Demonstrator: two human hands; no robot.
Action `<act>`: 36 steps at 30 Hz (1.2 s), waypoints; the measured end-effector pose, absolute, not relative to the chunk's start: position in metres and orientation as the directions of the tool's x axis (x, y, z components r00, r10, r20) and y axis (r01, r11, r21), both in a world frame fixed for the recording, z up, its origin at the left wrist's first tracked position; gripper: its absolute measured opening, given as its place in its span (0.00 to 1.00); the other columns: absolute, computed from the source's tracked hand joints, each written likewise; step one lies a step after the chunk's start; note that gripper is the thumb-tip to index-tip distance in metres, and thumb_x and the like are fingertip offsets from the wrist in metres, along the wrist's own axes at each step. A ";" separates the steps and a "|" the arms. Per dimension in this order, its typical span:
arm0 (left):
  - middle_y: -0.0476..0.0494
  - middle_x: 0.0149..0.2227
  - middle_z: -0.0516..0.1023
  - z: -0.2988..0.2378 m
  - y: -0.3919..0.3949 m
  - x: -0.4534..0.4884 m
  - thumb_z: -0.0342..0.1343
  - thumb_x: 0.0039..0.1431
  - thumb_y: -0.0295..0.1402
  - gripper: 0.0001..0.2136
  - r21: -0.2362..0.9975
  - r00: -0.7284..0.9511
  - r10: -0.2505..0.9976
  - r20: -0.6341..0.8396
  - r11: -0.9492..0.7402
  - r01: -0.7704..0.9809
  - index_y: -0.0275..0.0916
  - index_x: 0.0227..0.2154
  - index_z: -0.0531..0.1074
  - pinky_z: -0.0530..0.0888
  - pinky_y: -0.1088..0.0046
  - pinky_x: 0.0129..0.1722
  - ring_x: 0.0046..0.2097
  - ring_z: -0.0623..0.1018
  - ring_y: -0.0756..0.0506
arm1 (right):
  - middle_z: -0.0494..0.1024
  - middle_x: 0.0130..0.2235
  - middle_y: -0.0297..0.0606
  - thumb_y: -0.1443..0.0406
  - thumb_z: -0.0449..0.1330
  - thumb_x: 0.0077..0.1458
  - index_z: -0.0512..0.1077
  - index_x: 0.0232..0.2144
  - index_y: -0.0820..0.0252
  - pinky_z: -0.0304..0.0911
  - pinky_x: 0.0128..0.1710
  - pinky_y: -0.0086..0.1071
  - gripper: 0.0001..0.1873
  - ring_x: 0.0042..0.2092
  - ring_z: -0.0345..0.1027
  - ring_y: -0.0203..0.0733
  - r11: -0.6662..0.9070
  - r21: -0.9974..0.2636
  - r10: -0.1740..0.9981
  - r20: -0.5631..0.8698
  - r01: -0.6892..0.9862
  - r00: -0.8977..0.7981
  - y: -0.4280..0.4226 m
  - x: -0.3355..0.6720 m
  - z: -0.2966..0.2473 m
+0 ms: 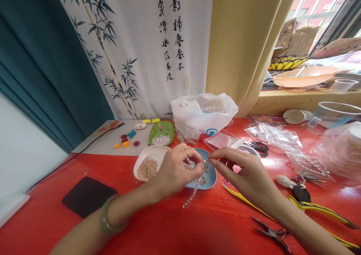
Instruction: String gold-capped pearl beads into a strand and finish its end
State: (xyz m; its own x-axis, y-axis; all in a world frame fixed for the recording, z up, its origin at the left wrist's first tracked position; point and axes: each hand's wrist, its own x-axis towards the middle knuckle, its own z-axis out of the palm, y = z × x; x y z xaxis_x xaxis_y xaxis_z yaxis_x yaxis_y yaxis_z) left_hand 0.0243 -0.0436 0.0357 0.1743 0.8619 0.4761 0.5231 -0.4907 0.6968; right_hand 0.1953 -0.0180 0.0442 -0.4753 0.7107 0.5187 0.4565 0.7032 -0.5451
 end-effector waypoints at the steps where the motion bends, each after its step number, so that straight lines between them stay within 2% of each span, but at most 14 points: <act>1: 0.50 0.24 0.70 0.036 -0.044 0.025 0.52 0.47 0.24 0.03 0.693 0.176 0.859 0.480 -0.495 0.524 0.37 0.22 0.69 0.67 0.76 0.26 0.29 0.68 0.52 | 0.73 0.24 0.33 0.69 0.52 0.51 0.70 0.27 0.59 0.57 0.22 0.27 0.06 0.24 0.63 0.33 0.699 -0.550 0.714 0.509 0.457 -0.480 -0.018 0.195 0.045; 5: 0.51 0.22 0.69 0.037 -0.044 0.026 0.53 0.46 0.23 0.04 0.651 0.190 0.836 0.515 -0.525 0.548 0.37 0.21 0.68 0.66 0.75 0.28 0.28 0.67 0.52 | 0.73 0.24 0.33 0.71 0.53 0.49 0.69 0.25 0.60 0.58 0.23 0.26 0.06 0.25 0.62 0.32 0.697 -0.557 0.715 0.495 0.452 -0.493 -0.020 0.193 0.045; 8: 0.52 0.22 0.70 0.038 -0.045 0.026 0.52 0.46 0.21 0.05 0.600 0.226 0.804 0.550 -0.569 0.563 0.37 0.21 0.68 0.66 0.74 0.30 0.28 0.67 0.52 | 0.71 0.23 0.32 0.72 0.52 0.49 0.67 0.24 0.60 0.58 0.22 0.25 0.06 0.24 0.62 0.32 0.730 -0.514 0.682 0.506 0.451 -0.528 -0.020 0.194 0.043; 10: 0.51 0.21 0.71 0.038 -0.045 0.026 0.52 0.46 0.21 0.05 0.563 0.255 0.781 0.569 -0.597 0.572 0.37 0.21 0.68 0.66 0.74 0.30 0.28 0.66 0.51 | 0.70 0.23 0.33 0.72 0.51 0.49 0.67 0.24 0.60 0.58 0.22 0.26 0.06 0.24 0.62 0.33 0.777 -0.419 0.629 0.538 0.469 -0.561 -0.019 0.195 0.042; 13: 0.50 0.21 0.70 0.037 -0.043 0.026 0.52 0.45 0.21 0.05 0.513 0.282 0.755 0.591 -0.622 0.591 0.37 0.21 0.67 0.65 0.74 0.29 0.28 0.65 0.51 | 0.71 0.25 0.38 0.70 0.50 0.50 0.67 0.25 0.61 0.59 0.25 0.30 0.08 0.26 0.63 0.36 0.823 -0.187 0.529 0.598 0.537 -0.602 -0.018 0.199 0.042; 15: 0.50 0.21 0.69 0.036 -0.041 0.025 0.52 0.45 0.21 0.05 0.513 0.278 0.759 0.588 -0.617 0.597 0.37 0.20 0.67 0.66 0.74 0.28 0.28 0.66 0.51 | 0.72 0.26 0.39 0.70 0.49 0.52 0.68 0.26 0.61 0.59 0.25 0.31 0.08 0.26 0.64 0.37 0.816 -0.132 0.513 0.614 0.563 -0.600 -0.017 0.202 0.043; 19: 0.50 0.21 0.69 0.035 -0.040 0.025 0.52 0.46 0.23 0.05 0.532 0.272 0.778 0.566 -0.597 0.601 0.37 0.20 0.67 0.66 0.74 0.29 0.28 0.66 0.51 | 0.73 0.28 0.39 0.69 0.49 0.52 0.69 0.30 0.61 0.59 0.24 0.30 0.08 0.27 0.65 0.37 0.801 -0.207 0.562 0.585 0.562 -0.585 -0.017 0.203 0.047; 24: 0.51 0.21 0.70 0.036 -0.042 0.026 0.51 0.47 0.23 0.05 0.498 0.266 0.763 0.590 -0.602 0.624 0.37 0.21 0.67 0.66 0.74 0.29 0.28 0.66 0.51 | 0.72 0.26 0.37 0.67 0.50 0.52 0.70 0.28 0.61 0.59 0.24 0.29 0.08 0.25 0.64 0.35 0.789 -0.255 0.595 0.545 0.558 -0.591 -0.018 0.199 0.043; 32: 0.50 0.23 0.73 0.033 -0.044 0.024 0.51 0.46 0.24 0.03 0.325 0.321 0.676 0.663 -0.647 0.690 0.37 0.22 0.68 0.66 0.75 0.27 0.29 0.66 0.50 | 0.69 0.24 0.35 0.71 0.49 0.52 0.66 0.25 0.61 0.57 0.24 0.26 0.08 0.25 0.60 0.32 0.789 -0.390 0.614 0.522 0.474 -0.592 -0.021 0.196 0.044; 36: 0.49 0.24 0.72 0.030 -0.042 0.021 0.51 0.47 0.24 0.03 0.246 0.389 0.642 0.661 -0.675 0.696 0.37 0.24 0.68 0.66 0.75 0.28 0.30 0.66 0.50 | 0.68 0.24 0.35 0.71 0.49 0.51 0.65 0.24 0.60 0.56 0.24 0.27 0.08 0.24 0.59 0.33 0.789 -0.372 0.613 0.509 0.489 -0.603 -0.022 0.196 0.045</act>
